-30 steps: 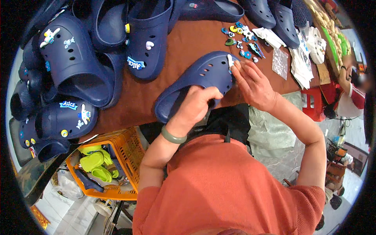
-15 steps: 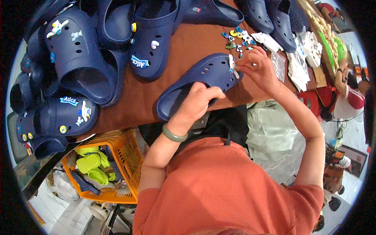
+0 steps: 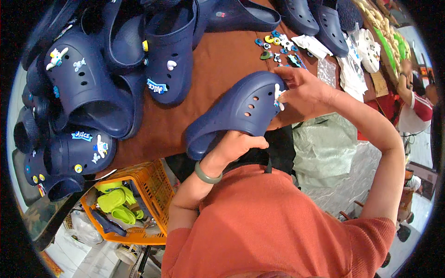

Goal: Decorating blue clogs by inserting small plastic charms into the holes on the shoe uppers.

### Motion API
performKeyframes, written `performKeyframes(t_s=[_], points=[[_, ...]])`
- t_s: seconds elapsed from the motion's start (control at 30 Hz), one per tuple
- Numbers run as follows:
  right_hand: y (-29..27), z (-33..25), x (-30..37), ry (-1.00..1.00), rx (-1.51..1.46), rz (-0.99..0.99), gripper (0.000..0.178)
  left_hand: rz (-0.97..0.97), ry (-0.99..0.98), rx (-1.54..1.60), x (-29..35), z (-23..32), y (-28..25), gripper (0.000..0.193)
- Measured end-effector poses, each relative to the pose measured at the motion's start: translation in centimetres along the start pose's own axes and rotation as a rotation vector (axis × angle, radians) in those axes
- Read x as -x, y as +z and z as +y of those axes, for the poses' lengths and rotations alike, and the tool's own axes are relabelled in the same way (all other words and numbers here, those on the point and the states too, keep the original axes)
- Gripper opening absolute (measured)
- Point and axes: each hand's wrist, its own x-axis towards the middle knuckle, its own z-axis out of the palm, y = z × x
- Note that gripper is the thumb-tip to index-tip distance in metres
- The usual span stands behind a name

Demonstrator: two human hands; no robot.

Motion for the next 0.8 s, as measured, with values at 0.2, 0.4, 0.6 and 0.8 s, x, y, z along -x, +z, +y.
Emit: performKeyframes(t_s=[0.2, 0.4, 0.6, 0.8], points=[[0.3, 0.8, 0.3, -0.049, 0.510, 0.110, 0.068, 0.028, 0.285, -0.308, -0.1, 0.0, 1.1, 0.058], [-0.7, 4.1, 0.6, -0.251, 0.080, -0.020, 0.065, -0.027, -0.087, -0.114, 0.1, 0.7, 0.6, 0.042], [0.1, 4.4, 0.8, -0.286, -0.207, -0.028, 0.061, 0.047, -0.085, 0.084, 0.0, 1.1, 1.1, 0.013], [2.3, 5.9, -0.4, -0.347, -0.032, 0.236, 0.057, 0.167, -0.229, -0.067, 0.7, 0.4, 0.0, 0.031]])
